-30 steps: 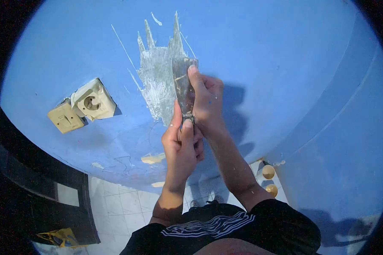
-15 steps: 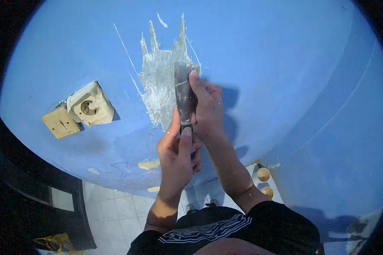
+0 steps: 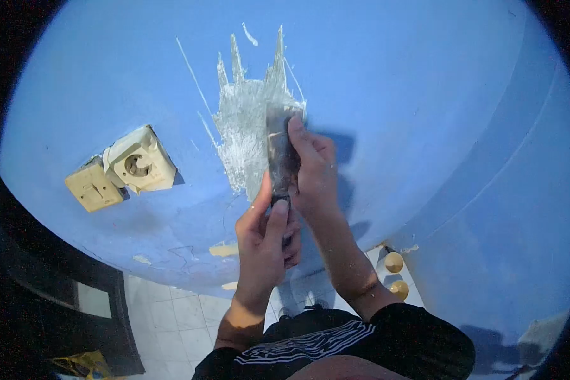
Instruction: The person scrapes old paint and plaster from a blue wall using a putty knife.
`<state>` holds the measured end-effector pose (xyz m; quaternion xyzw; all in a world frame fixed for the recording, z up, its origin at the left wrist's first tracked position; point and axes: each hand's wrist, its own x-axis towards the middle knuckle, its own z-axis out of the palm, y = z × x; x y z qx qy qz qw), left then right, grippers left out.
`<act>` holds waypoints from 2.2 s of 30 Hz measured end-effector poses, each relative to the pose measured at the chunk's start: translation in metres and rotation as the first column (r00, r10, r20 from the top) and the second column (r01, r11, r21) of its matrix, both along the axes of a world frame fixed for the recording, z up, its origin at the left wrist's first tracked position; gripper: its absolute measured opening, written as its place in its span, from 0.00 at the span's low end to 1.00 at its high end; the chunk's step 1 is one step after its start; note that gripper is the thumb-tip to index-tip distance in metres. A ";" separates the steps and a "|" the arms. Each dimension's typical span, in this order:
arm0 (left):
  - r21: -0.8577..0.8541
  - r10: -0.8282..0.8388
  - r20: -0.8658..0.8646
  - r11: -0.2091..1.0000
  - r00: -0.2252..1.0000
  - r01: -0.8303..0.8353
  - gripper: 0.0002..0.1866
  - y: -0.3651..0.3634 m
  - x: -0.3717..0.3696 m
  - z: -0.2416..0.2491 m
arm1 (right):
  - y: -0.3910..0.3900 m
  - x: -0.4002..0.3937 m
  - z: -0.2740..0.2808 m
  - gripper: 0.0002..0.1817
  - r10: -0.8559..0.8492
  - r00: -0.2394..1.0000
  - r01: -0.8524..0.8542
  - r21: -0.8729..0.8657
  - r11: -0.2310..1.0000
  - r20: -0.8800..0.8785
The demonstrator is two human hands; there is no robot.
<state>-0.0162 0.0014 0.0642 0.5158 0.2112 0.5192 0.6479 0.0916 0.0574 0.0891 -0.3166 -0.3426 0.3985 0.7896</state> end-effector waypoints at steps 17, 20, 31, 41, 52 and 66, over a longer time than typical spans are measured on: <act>-0.067 -0.028 0.055 0.997 0.998 0.032 0.28 0.001 -0.004 -0.008 | 0.000 0.009 -0.017 0.21 0.090 0.990 -0.095 0.046 0.994 0.105; -0.055 -0.003 0.002 0.998 1.000 0.003 0.29 0.006 -0.003 0.001 | 0.016 0.010 -0.016 0.21 -0.066 0.959 0.048 0.071 0.996 0.276; -0.114 -0.093 0.029 0.989 0.995 0.096 0.29 0.000 -0.010 0.011 | 0.003 -0.002 -0.004 0.26 0.020 0.999 -0.018 0.052 0.998 -0.036; -0.127 -0.130 0.043 0.983 0.991 0.135 0.29 0.001 -0.016 0.014 | -0.006 -0.001 0.006 0.23 -0.004 1.000 0.004 0.011 1.000 0.021; -0.020 0.011 0.018 1.000 1.000 -0.010 0.29 0.000 -0.035 -0.024 | -0.004 -0.017 -0.002 0.23 0.048 0.994 -0.046 0.024 0.999 -0.097; 0.100 0.121 -0.047 0.988 0.991 -0.116 0.24 0.002 -0.038 -0.007 | -0.003 -0.005 -0.004 0.25 0.084 0.993 -0.079 -0.057 0.995 0.089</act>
